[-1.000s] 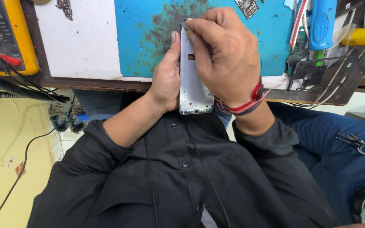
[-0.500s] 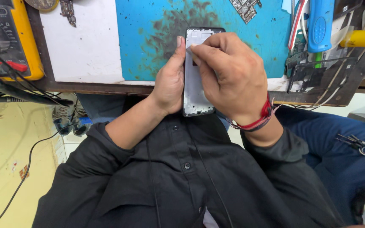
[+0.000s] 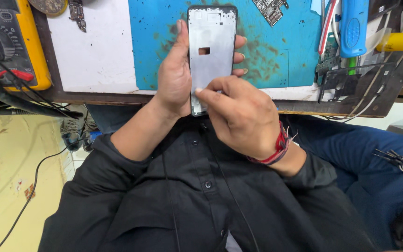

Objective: The person holds a phone back cover and uses a blue utility knife to scrape old adhesive residue off its inner surface, rotating the cover to work along the edges. They briefly wipe the surface with a small sponge and continue scraping the remaining residue.

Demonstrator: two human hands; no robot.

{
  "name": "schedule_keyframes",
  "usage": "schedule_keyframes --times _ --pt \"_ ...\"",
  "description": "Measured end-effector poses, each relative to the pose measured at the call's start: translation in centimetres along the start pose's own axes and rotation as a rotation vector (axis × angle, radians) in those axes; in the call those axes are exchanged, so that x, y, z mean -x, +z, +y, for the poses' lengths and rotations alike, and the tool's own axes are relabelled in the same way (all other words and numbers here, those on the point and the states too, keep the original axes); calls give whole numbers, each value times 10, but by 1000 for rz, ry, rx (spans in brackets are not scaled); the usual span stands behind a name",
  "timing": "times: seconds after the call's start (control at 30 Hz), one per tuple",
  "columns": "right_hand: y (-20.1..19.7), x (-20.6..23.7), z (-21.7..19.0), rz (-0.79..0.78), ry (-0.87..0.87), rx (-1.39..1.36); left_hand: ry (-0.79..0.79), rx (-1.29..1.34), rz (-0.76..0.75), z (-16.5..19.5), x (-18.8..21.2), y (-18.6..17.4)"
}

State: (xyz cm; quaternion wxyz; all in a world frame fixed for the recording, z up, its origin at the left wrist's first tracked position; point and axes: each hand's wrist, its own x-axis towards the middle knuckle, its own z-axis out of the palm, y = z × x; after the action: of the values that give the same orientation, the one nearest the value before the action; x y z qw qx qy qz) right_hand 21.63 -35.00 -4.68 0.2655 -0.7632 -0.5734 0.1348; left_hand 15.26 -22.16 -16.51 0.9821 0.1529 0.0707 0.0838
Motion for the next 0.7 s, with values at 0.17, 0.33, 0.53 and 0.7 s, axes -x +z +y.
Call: schedule_keyframes --times 0.17,0.33,0.53,0.7 --pt "8 3 -3 -80 -82 3 8 21 -22 14 2 -8" --pt "19 2 2 -103 -166 48 7 -13 -24 12 4 -19" --pt "15 -37 29 -72 -373 102 -51 79 -63 28 -12 -26" --pt "9 -45 38 71 -403 243 -90 74 -43 17 0 -25"
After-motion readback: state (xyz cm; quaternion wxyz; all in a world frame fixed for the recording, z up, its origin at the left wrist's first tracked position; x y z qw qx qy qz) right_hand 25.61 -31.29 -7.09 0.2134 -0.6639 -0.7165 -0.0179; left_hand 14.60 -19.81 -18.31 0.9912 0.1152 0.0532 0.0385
